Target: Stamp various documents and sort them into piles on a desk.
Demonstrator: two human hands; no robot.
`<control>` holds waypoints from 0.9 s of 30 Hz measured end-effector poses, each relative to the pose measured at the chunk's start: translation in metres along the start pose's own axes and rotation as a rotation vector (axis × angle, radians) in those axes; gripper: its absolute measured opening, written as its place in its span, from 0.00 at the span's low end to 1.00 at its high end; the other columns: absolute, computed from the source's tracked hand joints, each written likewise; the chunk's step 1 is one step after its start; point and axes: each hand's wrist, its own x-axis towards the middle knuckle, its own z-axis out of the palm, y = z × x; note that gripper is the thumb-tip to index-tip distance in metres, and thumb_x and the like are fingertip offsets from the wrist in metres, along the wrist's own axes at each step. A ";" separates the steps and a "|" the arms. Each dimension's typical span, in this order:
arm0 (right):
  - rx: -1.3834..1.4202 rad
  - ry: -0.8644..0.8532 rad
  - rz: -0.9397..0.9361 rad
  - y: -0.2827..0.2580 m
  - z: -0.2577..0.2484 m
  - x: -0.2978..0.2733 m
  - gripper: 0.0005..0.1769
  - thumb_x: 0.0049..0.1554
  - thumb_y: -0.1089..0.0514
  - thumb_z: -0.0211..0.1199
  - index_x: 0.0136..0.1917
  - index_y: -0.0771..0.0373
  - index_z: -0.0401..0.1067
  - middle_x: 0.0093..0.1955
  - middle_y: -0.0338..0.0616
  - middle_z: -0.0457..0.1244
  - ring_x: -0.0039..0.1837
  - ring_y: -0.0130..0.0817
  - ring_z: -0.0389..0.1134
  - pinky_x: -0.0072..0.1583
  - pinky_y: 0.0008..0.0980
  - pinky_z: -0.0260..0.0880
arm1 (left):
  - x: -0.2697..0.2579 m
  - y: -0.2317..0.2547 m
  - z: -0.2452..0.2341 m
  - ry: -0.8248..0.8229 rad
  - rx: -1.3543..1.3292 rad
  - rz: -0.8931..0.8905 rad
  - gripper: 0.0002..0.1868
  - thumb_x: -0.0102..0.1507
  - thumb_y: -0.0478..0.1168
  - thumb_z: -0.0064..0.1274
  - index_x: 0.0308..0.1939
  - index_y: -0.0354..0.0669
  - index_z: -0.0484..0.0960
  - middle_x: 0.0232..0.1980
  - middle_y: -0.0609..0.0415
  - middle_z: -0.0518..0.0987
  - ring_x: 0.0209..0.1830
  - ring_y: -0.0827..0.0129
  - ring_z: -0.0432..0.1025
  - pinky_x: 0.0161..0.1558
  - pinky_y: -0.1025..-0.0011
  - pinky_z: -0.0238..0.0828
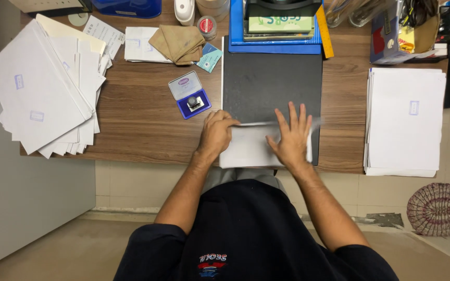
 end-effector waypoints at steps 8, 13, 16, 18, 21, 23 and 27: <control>0.415 -0.142 0.379 0.082 0.011 0.004 0.11 0.60 0.55 0.68 0.54 0.62 0.79 0.50 0.45 0.71 0.50 0.39 0.73 0.56 0.38 0.73 | 0.025 -0.019 -0.003 0.159 -0.299 -0.105 0.20 0.63 0.35 0.59 0.60 0.42 0.81 0.52 0.50 0.83 0.51 0.64 0.78 0.54 0.67 0.76; 0.992 -0.024 0.706 0.129 0.058 -0.013 0.08 0.60 0.60 0.69 0.49 0.69 0.78 0.42 0.47 0.70 0.41 0.31 0.68 0.45 0.33 0.69 | -0.009 -0.087 0.044 0.136 -0.332 -0.402 0.20 0.62 0.39 0.61 0.58 0.39 0.82 0.50 0.48 0.85 0.47 0.65 0.80 0.49 0.68 0.77; 1.369 0.015 0.776 0.135 0.078 -0.022 0.07 0.59 0.62 0.68 0.46 0.68 0.74 0.42 0.47 0.71 0.41 0.30 0.70 0.47 0.30 0.72 | -0.034 -0.094 0.072 -0.192 -0.219 -0.614 0.21 0.63 0.43 0.62 0.58 0.38 0.81 0.47 0.49 0.85 0.46 0.67 0.78 0.48 0.71 0.72; 1.394 0.005 0.902 0.128 0.082 -0.027 0.06 0.60 0.60 0.66 0.44 0.65 0.72 0.42 0.47 0.70 0.43 0.31 0.69 0.47 0.31 0.74 | -0.055 -0.108 0.106 -0.130 -0.563 -0.624 0.22 0.63 0.41 0.63 0.57 0.33 0.81 0.44 0.49 0.87 0.44 0.70 0.80 0.47 0.74 0.76; 1.563 0.024 0.848 0.132 0.097 -0.034 0.06 0.61 0.61 0.66 0.45 0.65 0.72 0.44 0.47 0.69 0.45 0.32 0.69 0.51 0.33 0.74 | -0.067 -0.110 0.128 -0.107 -0.786 -0.622 0.24 0.62 0.38 0.62 0.60 0.33 0.75 0.48 0.51 0.86 0.46 0.73 0.79 0.48 0.75 0.76; 1.564 0.038 0.855 0.133 0.096 -0.033 0.05 0.62 0.61 0.65 0.45 0.64 0.73 0.45 0.48 0.69 0.46 0.33 0.70 0.52 0.34 0.74 | -0.076 -0.134 0.143 -0.138 -0.853 -0.664 0.21 0.64 0.37 0.60 0.59 0.30 0.80 0.45 0.48 0.85 0.41 0.71 0.74 0.42 0.73 0.69; 1.732 0.123 0.822 0.139 0.095 -0.036 0.06 0.64 0.60 0.63 0.48 0.66 0.72 0.49 0.49 0.70 0.50 0.35 0.71 0.57 0.37 0.75 | -0.070 -0.115 0.118 -0.318 -1.032 -0.758 0.17 0.64 0.35 0.58 0.55 0.30 0.82 0.44 0.49 0.86 0.36 0.73 0.75 0.36 0.76 0.66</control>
